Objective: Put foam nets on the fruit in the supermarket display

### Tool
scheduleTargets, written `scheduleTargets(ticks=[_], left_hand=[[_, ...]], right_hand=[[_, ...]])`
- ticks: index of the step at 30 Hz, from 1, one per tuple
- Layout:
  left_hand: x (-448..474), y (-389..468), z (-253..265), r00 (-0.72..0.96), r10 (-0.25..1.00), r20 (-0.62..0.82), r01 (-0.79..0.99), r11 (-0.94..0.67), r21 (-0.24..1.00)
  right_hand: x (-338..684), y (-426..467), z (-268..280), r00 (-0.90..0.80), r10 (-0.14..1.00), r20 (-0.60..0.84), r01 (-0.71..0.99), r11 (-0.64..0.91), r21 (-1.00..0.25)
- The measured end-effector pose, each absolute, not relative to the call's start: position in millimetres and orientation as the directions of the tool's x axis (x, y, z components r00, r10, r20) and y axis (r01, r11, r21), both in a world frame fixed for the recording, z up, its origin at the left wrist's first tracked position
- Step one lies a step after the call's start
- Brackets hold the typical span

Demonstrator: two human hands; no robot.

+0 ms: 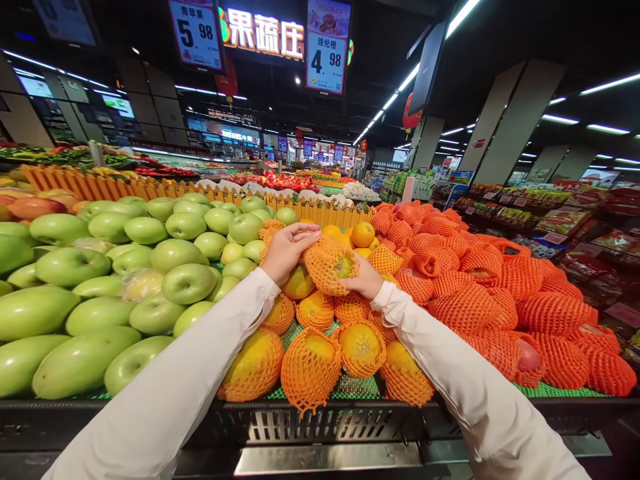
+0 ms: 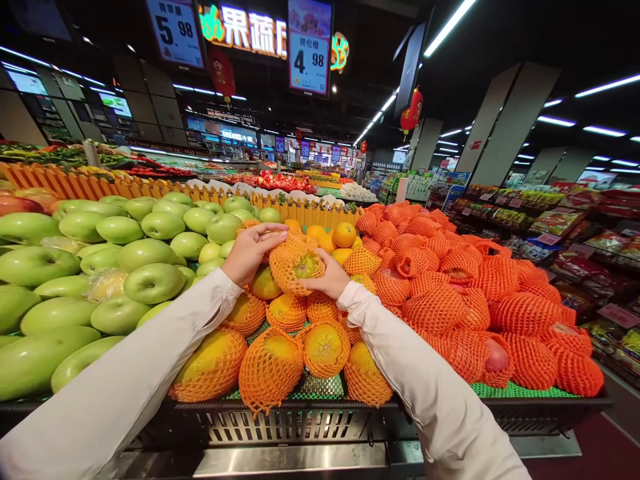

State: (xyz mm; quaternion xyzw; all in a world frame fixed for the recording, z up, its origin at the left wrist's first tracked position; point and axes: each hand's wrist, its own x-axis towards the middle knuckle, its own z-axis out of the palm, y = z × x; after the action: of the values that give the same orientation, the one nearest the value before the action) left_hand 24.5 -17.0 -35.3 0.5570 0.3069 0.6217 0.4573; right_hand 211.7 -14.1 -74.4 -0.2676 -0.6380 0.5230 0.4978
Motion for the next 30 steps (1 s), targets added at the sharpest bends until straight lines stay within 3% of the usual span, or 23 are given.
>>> scheduleTargets(ticks=[7, 11, 20, 22, 26, 30], left_hand=[[24.6, -26.0, -30.2, 0.151, 0.925, 0.349, -0.161, -0.325, 0.932], [21.1, -28.8, -27.4, 0.306, 0.883, 0.357, -0.182, -0.314, 0.932], [14.2, -34.4, -21.4, 0.516, 0.794, 0.322, -0.089, -0.324, 0.942], [15.4, -32.9, -23.7, 0.494, 0.797, 0.347, -0.080, -0.356, 0.931], [17.1, -20.9, -32.2, 0.297, 0.842, 0.450, 0.022, -0.477, 0.879], [17.7, -16.8, -38.6, 0.239, 0.734, 0.636, 0.249, -0.679, 0.690]], right_hand=[[212.9, -19.5, -70.2, -0.102, 0.918, 0.383, -0.313, 0.336, -0.888], [211.7, -25.7, -69.2, -0.102, 0.944, 0.315, -0.397, 0.252, -0.883], [214.2, -26.9, -67.2, -0.025, 0.958, 0.285, -0.428, 0.247, -0.869], [216.3, -24.9, -67.4, -0.027, 0.961, 0.274, -0.437, 0.235, -0.868], [218.2, -21.7, -67.5, -0.045, 0.959, 0.281, -0.441, 0.234, -0.867], [214.9, -23.6, -65.2, -0.028, 0.962, 0.273, -0.381, 0.242, -0.892]])
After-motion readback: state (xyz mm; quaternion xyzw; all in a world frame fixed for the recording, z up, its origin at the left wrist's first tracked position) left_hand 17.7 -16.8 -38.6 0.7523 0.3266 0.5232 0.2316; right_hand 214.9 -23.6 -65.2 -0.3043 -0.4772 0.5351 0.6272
